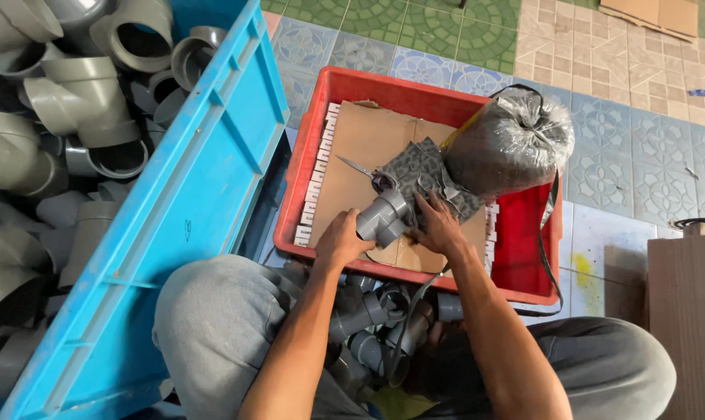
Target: The person sits on the floor and wipes gray plastic pipe fittings with a cloth. They pick fittings from a blue crate, wipe them over a red tray, and place them on the floor. The person handles the fittings one at a time, rotating them to clean different sides.
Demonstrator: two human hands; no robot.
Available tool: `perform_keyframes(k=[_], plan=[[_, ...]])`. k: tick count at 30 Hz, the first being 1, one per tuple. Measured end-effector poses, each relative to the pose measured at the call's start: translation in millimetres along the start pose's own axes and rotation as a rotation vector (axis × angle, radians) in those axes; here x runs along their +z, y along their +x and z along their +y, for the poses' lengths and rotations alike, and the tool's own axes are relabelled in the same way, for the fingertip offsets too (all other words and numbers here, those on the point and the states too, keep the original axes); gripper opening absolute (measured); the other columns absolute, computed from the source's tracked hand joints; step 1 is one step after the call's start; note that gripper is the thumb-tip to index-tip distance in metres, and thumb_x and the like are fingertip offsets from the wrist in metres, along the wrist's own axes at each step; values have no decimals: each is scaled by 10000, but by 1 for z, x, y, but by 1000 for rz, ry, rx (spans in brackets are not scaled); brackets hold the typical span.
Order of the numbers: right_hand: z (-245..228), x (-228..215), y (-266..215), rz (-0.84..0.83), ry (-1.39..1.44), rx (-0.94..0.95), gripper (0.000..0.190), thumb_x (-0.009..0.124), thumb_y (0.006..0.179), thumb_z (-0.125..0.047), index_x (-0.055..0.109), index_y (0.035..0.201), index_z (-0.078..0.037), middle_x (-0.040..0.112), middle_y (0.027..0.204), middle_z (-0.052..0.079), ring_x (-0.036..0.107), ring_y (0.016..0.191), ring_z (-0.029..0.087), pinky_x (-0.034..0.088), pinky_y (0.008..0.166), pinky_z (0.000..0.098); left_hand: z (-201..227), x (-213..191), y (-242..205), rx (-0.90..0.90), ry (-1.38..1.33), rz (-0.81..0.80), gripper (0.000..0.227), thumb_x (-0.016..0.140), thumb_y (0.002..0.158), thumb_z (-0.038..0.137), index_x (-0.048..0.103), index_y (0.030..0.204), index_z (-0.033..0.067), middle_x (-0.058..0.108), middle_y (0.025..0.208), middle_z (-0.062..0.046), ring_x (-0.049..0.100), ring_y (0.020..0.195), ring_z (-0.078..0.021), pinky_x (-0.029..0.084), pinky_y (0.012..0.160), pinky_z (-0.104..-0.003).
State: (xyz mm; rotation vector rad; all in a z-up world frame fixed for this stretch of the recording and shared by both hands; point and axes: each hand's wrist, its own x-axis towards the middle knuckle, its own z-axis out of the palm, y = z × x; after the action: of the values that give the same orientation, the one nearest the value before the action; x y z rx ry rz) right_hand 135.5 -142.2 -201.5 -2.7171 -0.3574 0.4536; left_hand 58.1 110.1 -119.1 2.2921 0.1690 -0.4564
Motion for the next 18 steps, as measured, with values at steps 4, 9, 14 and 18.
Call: perform_keyframes(k=[4,9,14,18], plan=[[-29,-15,-6,144,-183,35,680,582,912,-192,357,1553,-201,497,1396,141,481,1339,356,460,1023,598,13,-15,-16,2,-10,11,768,793,718,270,459,1367,31,569,1262,-201,587,1218,-382,547,940,-498],[13,-19,20,442,226,145,323,534,956,-351,683,969,-64,681,801,240,671,902,469,516,712,564,11,-11,-17,-7,9,15,723,814,708,258,511,1314,3,618,1200,-197,627,1158,-380,561,900,-505],[10,-52,-4,548,503,253,254,560,888,-345,714,953,-153,671,760,166,663,845,363,511,728,500,21,-17,-20,23,-11,36,659,811,721,207,527,1274,-11,638,1219,-221,618,1172,-409,542,942,-530],[-113,-94,-84,468,415,214,176,731,732,-326,683,708,-158,633,517,52,681,606,238,515,572,340,33,-27,-31,-10,-3,-15,601,793,751,256,581,1230,-36,666,1198,-232,617,1174,-424,536,935,-540]])
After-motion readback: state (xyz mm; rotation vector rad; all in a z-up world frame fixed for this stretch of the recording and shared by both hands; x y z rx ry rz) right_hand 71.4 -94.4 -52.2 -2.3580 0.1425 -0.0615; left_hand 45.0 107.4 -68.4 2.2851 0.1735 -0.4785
